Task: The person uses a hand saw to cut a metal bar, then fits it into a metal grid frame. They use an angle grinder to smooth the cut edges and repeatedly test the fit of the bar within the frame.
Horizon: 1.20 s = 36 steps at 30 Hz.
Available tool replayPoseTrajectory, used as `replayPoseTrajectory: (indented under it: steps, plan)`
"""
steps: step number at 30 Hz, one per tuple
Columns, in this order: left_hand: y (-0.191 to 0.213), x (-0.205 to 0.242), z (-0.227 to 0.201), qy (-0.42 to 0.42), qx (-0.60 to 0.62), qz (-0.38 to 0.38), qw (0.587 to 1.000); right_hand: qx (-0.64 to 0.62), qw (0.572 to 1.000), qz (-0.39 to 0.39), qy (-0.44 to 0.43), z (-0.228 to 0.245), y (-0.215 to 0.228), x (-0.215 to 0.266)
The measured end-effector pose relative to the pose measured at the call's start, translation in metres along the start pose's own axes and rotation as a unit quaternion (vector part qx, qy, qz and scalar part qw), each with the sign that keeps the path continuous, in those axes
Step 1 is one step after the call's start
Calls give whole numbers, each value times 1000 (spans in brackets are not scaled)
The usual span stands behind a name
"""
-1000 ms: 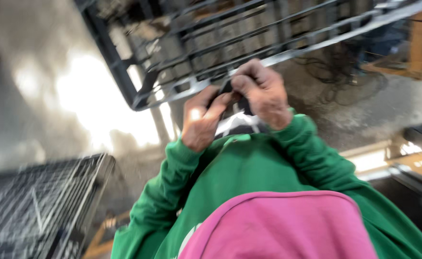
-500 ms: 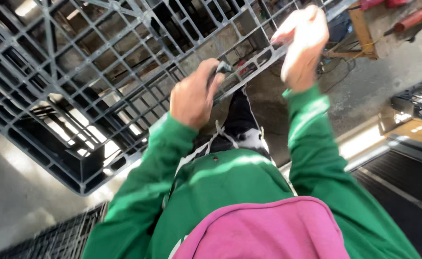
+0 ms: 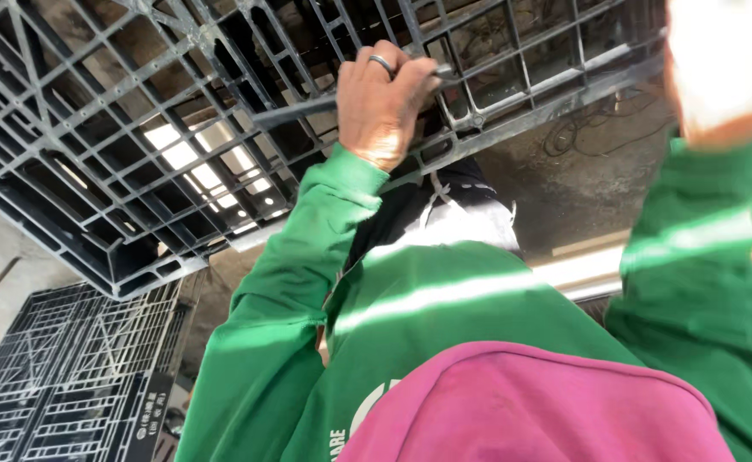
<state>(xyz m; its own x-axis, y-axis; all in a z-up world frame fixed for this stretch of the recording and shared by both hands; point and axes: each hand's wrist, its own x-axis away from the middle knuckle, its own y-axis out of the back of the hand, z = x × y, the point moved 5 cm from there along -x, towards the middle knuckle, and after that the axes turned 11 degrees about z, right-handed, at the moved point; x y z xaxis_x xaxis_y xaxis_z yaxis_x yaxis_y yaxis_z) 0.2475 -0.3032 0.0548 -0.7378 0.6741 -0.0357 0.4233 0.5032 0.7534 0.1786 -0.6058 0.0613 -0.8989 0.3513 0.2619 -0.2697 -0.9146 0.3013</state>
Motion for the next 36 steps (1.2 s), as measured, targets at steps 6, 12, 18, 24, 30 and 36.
replayPoseTrajectory:
  steps: [6, 12, 18, 24, 30, 36]
  plan:
    - [-5, -19, -10, -26, -10, -48, 998, -33, 995, 29, -85, 85, -31, 148]
    - [-9, -19, -1, -3, -13, -28, 1000, 80, 982, 62, -160, 90, -79, 163]
    - [-8, -21, 3, 10, 15, -13, 1000, 175, 973, 94, -115, 99, -82, 159]
    - [-3, -26, 6, 18, 34, 2, 999, 213, 961, 133, -111, 112, -94, 117]
    - [2, -29, 6, 31, 39, 16, 999, 315, 926, 210, -8, 127, -108, 80]
    - [5, -27, 6, 27, 38, 19, 999, 316, 919, 235, 11, 136, -114, 66]
